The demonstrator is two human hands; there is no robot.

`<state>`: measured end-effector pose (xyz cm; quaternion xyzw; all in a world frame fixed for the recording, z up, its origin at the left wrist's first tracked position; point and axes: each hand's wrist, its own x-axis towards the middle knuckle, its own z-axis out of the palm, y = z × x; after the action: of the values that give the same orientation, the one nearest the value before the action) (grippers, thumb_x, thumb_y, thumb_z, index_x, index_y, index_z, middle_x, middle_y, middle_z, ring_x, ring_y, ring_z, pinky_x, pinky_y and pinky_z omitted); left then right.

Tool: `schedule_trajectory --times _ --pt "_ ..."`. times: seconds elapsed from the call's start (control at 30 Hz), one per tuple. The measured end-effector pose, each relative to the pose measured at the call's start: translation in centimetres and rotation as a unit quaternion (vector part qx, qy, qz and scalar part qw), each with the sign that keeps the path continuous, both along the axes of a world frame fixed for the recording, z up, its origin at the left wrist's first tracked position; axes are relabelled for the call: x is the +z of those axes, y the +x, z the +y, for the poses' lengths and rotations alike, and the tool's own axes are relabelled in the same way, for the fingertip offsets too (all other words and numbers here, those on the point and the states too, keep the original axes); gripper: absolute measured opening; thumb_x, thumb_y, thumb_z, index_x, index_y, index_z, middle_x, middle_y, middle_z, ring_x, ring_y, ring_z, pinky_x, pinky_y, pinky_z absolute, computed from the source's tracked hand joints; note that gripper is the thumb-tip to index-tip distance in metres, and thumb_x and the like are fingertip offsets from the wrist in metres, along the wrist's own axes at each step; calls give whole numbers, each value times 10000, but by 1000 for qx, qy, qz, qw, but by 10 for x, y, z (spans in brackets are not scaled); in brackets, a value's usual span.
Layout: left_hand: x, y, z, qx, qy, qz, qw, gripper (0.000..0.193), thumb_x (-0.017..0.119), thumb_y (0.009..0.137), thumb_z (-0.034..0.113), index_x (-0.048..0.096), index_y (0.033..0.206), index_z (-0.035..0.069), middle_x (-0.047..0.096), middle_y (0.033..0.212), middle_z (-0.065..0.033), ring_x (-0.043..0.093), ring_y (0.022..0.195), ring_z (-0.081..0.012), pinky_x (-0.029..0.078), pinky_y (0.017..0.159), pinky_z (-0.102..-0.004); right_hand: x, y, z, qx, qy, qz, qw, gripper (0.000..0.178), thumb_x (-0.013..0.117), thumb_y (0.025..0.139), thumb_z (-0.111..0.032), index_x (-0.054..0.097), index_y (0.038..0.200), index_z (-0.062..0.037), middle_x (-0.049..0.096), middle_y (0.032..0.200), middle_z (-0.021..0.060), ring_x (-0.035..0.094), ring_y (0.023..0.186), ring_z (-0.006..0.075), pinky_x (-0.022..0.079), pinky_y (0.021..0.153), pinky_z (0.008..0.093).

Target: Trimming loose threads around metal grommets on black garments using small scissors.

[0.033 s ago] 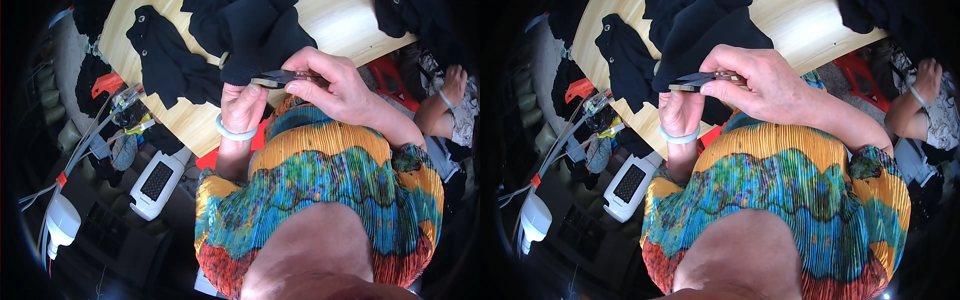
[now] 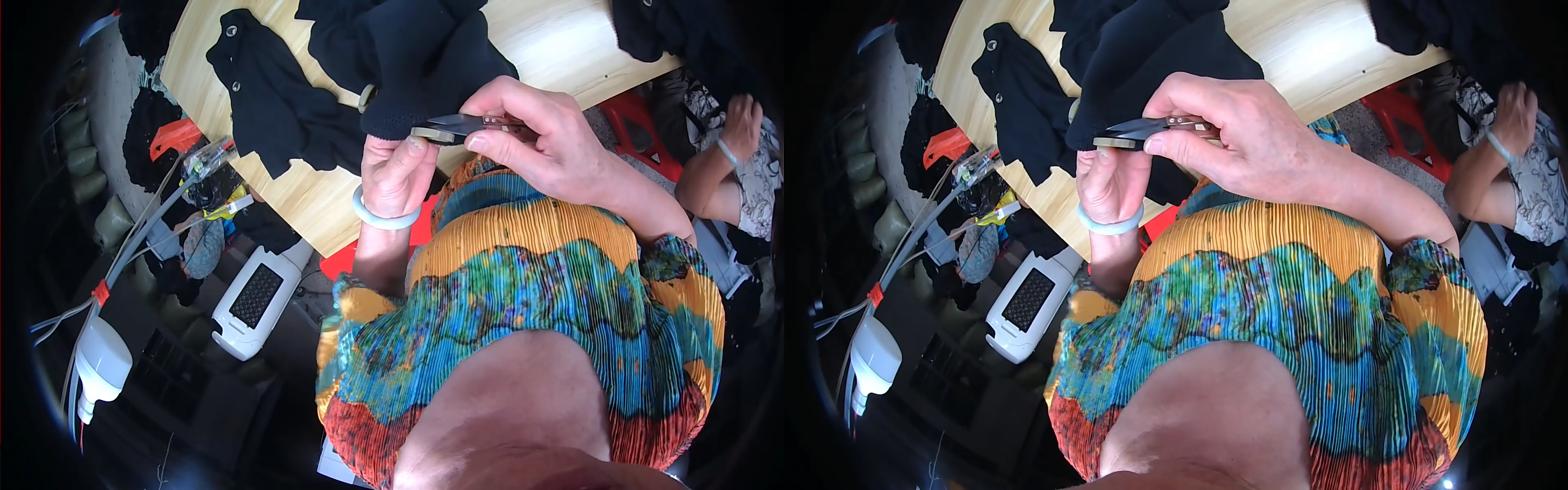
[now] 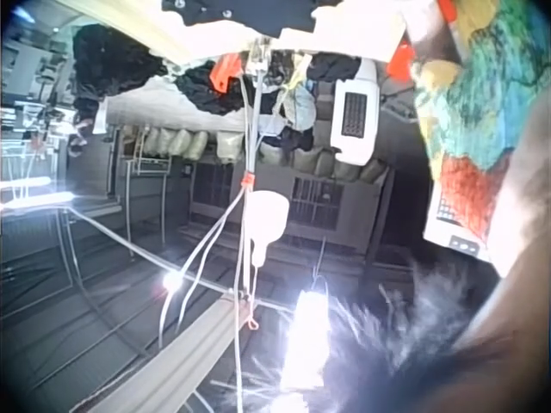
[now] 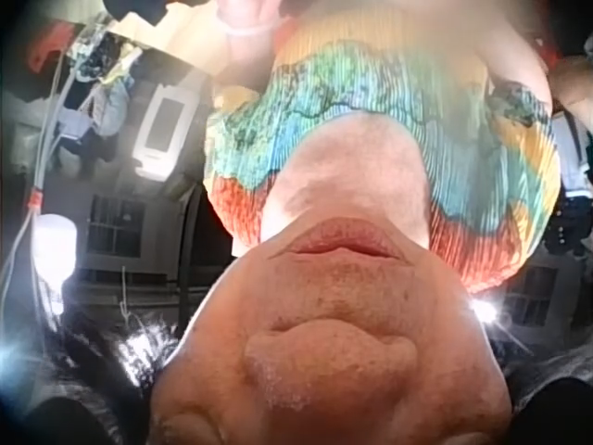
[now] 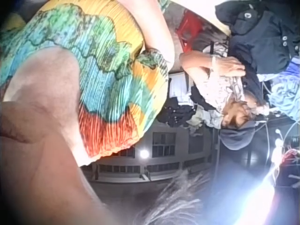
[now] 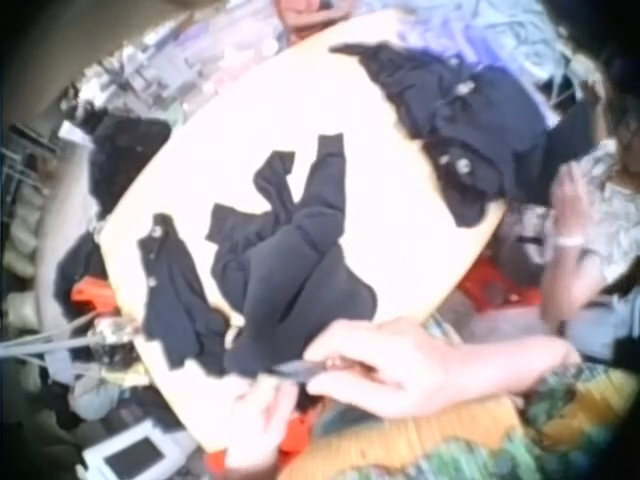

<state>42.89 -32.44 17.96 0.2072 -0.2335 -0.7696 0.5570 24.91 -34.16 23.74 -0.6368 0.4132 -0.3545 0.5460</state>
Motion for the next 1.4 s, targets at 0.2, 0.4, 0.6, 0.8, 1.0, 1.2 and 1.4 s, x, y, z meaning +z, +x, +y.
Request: schedule_trajectory --times 0.2,0.4,0.6,0.8,1.0,1.2,1.4 --pt "3 -1 1 -9 4 -21 1000 321 597 768 142 513 1058 34 565 1026 -101 519 990 -237 354 916 -397 0 1 -2 -29 37 -29 998 134 583 774 -121 527 839 -19 474 576 21 432 498 70 333 442 201" --pt "4 -3 0 6 46 10 999 276 585 758 61 526 1027 44 566 983 -71 523 943 -195 356 892 -345 -5 1 -3 -30 1 5 1000 173 604 758 -151 532 851 -24 504 607 36 478 517 93 368 463 202" --pt "9 -2 -2 6 41 23 999 291 595 755 78 519 1034 45 564 985 -65 524 943 -195 357 890 -347 -1 1 -4 2 -45 67 997 197 601 750 -176 530 859 -27 549 688 76 568 582 169 435 492 234" --pt "5 -1 -3 5 36 6 999 281 594 753 66 520 1024 44 566 973 -64 528 936 -193 367 877 -338 -3 1 -6 3 -80 72 994 183 591 755 -178 536 844 -27 551 700 72 563 572 174 431 482 248" --pt "3 1 -2 -4 29 9 1000 256 580 759 51 526 1010 45 567 963 -65 534 918 -190 377 860 -334 -4 2 -7 -2 -91 72 993 164 585 752 -166 545 829 -27 552 702 77 559 570 189 424 484 255" --pt "-2 2 -3 -9 21 -2 1000 274 593 769 143 540 1024 56 589 981 -89 534 967 -240 379 881 -400 -6 3 -6 -17 -99 79 992 153 585 749 -162 553 822 -30 553 695 76 556 571 199 413 483 263" --pt "0 2 -2 1 34 -6 999 280 592 771 147 539 1032 58 585 989 -88 529 972 -239 379 879 -401 -8 5 -4 -38 -135 74 987 160 600 734 -132 557 843 -23 560 722 81 564 595 201 429 505 258"
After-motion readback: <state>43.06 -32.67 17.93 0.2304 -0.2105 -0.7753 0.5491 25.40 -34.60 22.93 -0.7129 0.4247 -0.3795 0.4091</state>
